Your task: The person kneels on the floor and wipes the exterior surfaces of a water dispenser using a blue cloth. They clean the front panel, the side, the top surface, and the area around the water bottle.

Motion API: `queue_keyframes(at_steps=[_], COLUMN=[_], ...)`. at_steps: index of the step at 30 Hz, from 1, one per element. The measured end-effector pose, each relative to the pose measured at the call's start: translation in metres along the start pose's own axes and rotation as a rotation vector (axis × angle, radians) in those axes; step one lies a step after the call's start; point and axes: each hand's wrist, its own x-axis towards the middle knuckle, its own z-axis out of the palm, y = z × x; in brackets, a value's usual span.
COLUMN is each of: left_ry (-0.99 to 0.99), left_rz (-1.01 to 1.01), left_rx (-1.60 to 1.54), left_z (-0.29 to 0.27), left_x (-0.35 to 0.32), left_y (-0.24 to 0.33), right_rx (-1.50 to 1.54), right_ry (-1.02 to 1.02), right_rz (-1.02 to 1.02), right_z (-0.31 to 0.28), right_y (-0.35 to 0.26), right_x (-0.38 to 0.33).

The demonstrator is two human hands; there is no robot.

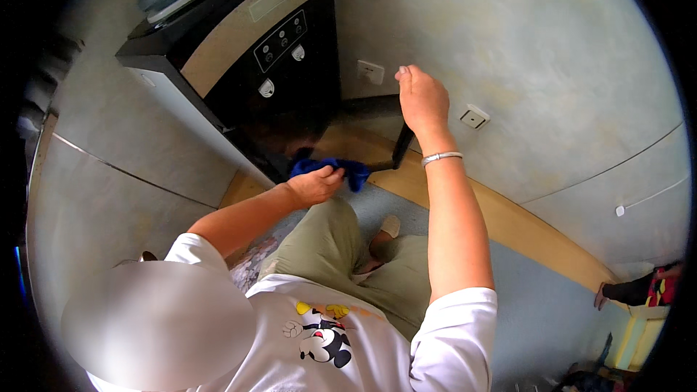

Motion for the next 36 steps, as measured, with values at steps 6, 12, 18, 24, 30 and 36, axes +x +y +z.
queue_keyframes(at_steps=[6,12,18,24,30,36], left_ry=[0.161,0.422,0.554,0.795,0.286,0.011], left_rz=[-0.171,-0.470,-0.656,-0.931,-0.628,-0.741], left_rx=[-0.082,0.064,0.117,0.277,0.315,0.312], left_z=[-0.039,-0.122,-0.171,-0.203,-0.202,-0.204], left_x=[-0.078,-0.099,-0.099,-0.112,-0.101,-0.063], left_y=[-0.024,-0.083,-0.120,-0.161,-0.158,-0.176], right_rx=[0.019,0.004,-0.008,-0.006,0.051,0.028], right_ry=[0.016,0.058,0.051,0.142,0.183,0.232], right_rz=[-0.053,-0.118,-0.131,-0.237,-0.244,-0.256], right_z=[-0.005,-0.016,-0.027,-0.026,-0.030,-0.033], right_y=[-0.003,-0.005,-0.014,-0.007,-0.015,-0.017], right_x=[-0.012,-0.033,-0.047,-0.066,-0.079,-0.087])
